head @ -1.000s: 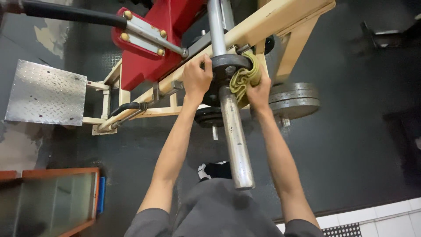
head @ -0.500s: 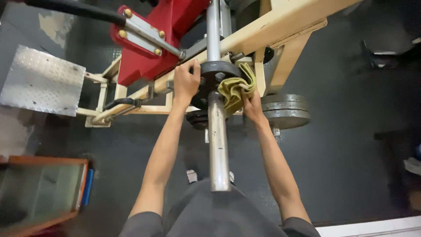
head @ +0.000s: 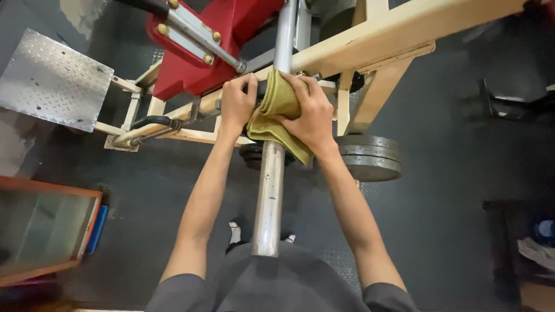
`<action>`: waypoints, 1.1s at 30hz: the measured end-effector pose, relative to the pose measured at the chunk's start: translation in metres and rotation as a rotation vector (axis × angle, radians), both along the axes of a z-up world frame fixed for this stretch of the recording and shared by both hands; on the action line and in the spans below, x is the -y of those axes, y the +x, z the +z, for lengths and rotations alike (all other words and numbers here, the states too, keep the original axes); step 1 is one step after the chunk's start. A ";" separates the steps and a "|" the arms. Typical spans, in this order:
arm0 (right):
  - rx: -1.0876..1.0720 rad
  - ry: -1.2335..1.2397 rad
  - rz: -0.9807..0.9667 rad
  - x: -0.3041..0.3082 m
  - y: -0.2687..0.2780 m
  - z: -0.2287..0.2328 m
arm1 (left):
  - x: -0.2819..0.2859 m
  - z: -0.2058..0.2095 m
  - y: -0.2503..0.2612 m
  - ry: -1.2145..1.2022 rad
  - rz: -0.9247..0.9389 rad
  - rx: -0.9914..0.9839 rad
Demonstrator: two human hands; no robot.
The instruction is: The person wipes down gym weight equipment with a cloth, folding the cloth with both hands before and during the wiping process.
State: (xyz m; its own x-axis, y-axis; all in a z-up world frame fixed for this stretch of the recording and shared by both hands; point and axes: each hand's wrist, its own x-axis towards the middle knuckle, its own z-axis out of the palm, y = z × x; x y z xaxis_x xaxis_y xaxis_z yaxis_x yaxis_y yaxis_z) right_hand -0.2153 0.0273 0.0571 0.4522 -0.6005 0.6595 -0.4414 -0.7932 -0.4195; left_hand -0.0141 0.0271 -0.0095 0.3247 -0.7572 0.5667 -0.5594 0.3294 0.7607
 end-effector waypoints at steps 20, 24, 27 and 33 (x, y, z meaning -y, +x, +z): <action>0.200 -0.079 -0.100 -0.001 0.003 -0.025 | 0.000 -0.005 0.005 0.006 -0.061 -0.076; 0.358 0.060 -0.103 0.004 -0.009 -0.073 | 0.001 -0.008 0.004 0.028 -0.064 -0.107; 0.518 0.232 -0.047 0.013 -0.023 -0.131 | 0.002 -0.011 0.005 0.027 -0.046 -0.091; 0.512 0.480 0.026 0.023 -0.044 -0.199 | 0.001 -0.013 0.005 -0.032 -0.038 -0.050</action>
State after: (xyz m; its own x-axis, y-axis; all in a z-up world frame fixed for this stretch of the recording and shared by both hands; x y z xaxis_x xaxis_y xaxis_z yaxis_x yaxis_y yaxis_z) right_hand -0.2596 0.0045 -0.1421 0.1739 -0.8719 0.4578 -0.0780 -0.4756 -0.8762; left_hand -0.0094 0.0261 -0.0226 0.3247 -0.7511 0.5748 -0.5071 0.3747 0.7762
